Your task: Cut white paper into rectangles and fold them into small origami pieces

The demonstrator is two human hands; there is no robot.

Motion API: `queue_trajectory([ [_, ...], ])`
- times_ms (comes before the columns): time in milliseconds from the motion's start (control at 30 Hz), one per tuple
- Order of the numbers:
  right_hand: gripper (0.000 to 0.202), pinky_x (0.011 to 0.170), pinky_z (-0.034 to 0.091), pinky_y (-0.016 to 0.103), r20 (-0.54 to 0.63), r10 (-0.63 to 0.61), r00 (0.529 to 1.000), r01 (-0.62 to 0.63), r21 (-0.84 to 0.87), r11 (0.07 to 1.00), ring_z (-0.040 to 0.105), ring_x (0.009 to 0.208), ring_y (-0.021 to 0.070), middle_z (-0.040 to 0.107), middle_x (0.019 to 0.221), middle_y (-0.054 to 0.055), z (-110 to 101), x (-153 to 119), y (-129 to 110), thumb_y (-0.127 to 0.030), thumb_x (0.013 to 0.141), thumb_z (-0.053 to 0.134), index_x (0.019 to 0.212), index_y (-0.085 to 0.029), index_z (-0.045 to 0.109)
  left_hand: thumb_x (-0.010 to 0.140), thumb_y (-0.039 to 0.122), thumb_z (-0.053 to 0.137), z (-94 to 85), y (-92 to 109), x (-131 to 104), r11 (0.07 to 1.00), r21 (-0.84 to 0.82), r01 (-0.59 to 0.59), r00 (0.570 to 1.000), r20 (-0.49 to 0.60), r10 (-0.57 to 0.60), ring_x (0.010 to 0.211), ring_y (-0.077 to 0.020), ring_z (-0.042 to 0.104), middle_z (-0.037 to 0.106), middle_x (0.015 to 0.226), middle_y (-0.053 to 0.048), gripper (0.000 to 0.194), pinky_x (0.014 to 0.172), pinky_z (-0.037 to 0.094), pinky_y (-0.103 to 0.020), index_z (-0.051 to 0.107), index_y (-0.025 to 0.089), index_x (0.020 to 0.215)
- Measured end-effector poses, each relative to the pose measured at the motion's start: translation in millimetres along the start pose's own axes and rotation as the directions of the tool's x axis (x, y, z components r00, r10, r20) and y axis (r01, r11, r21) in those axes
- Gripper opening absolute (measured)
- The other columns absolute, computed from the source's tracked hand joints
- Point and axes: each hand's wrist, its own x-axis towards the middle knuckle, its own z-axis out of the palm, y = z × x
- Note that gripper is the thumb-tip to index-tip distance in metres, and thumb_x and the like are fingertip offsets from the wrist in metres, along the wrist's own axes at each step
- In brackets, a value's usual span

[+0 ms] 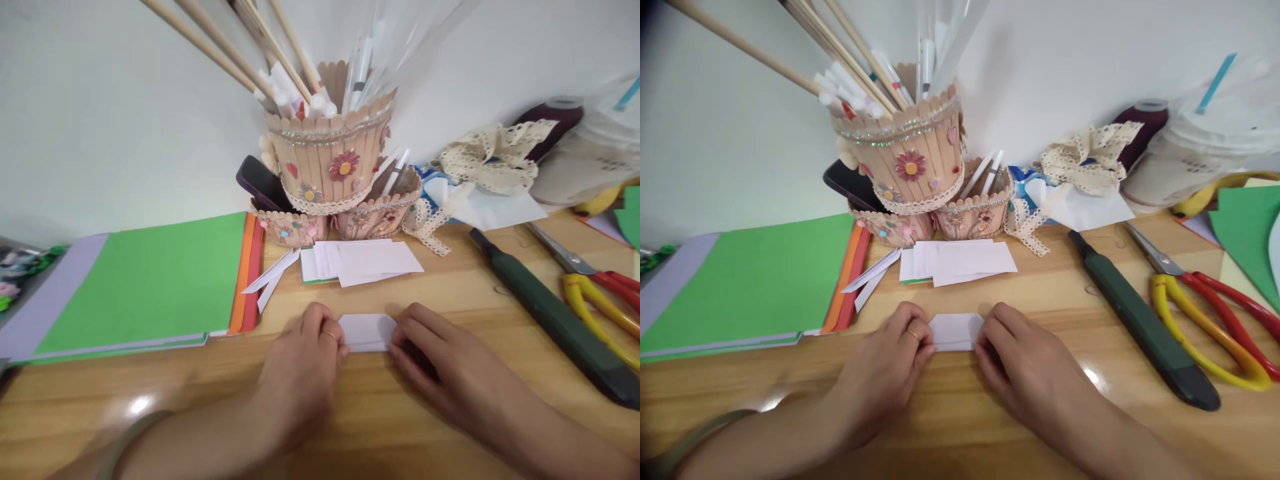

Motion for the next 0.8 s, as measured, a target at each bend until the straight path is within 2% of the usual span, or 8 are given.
queue_trajectory([
  [133,0.016,0.049,0.040,0.025,-0.006,-0.035,0.999,0.034,-0.055,0.998,0.050,0.058,0.0141,0.051,0.072,0.004,-1.2,1.0,-1.1,-0.018,0.087,0.041,0.073,-0.019,0.050,0.088,0.018,0.037,1.0,1.4,4.2,0.996,0.094,-0.006,1.000,-0.008,0.007,0.074,-0.0207,0.058,0.051,0.099,-0.007,0.016,0.059,0.047,-0.033,0.054,0.016,0.086],
  [300,0.017,0.049,0.040,0.026,-0.007,-0.025,1.000,0.025,-0.067,0.997,0.049,0.058,0.0143,0.050,0.071,0.004,-1.2,1.8,-0.8,-0.018,0.087,0.040,0.073,-0.019,0.049,0.086,0.017,0.042,0.4,-2.2,7.7,0.993,0.114,-0.016,0.998,-0.056,0.022,0.060,-0.0157,0.056,0.053,0.094,-0.005,0.013,0.049,0.043,-0.027,0.054,0.017,0.082],
  [433,0.018,0.050,0.040,0.026,-0.002,-0.030,1.000,0.030,-0.036,0.999,0.049,0.059,0.0143,0.050,0.071,0.004,-1.9,2.3,0.6,-0.017,0.089,0.039,0.074,-0.019,0.048,0.082,0.018,0.054,-3.6,-12.4,6.7,0.994,-0.050,-0.094,0.993,-0.078,0.090,0.069,-0.0160,0.058,0.053,0.095,-0.003,0.001,0.059,0.048,-0.029,0.055,0.018,0.082],
  [567,0.019,0.054,0.042,0.027,0.050,-0.036,0.998,0.033,0.046,0.998,0.049,0.063,0.0147,0.050,0.074,0.004,-2.2,0.0,3.5,-0.017,0.091,0.037,0.076,-0.019,0.048,0.079,0.016,0.060,-1.6,-20.6,2.6,0.947,-0.247,-0.206,0.971,-0.174,0.165,0.078,-0.0164,0.056,0.052,0.093,-0.001,0.005,0.068,0.048,-0.030,0.058,0.021,0.079],
  [667,0.018,0.057,0.043,0.028,0.062,-0.019,0.998,0.014,0.080,0.997,0.049,0.067,0.0151,0.050,0.079,0.005,-0.7,-2.0,4.1,-0.018,0.092,0.036,0.078,-0.019,0.048,0.082,0.013,0.053,2.0,-19.0,0.1,0.935,-0.299,-0.189,0.970,-0.206,0.130,0.079,-0.0162,0.055,0.052,0.088,-0.001,0.013,0.069,0.047,-0.029,0.058,0.020,0.073],
  [800,0.018,0.061,0.044,0.033,-0.003,-0.016,1.000,0.016,-0.010,1.000,0.047,0.072,0.0190,0.050,0.079,0.007,1.5,-1.4,1.9,-0.017,0.091,0.038,0.076,-0.018,0.050,0.084,0.015,0.045,3.1,-13.1,-0.6,0.959,-0.252,-0.126,0.981,-0.177,0.082,0.075,-0.0170,0.056,0.053,0.090,-0.004,0.015,0.064,0.048,-0.030,0.055,0.019,0.073],
])
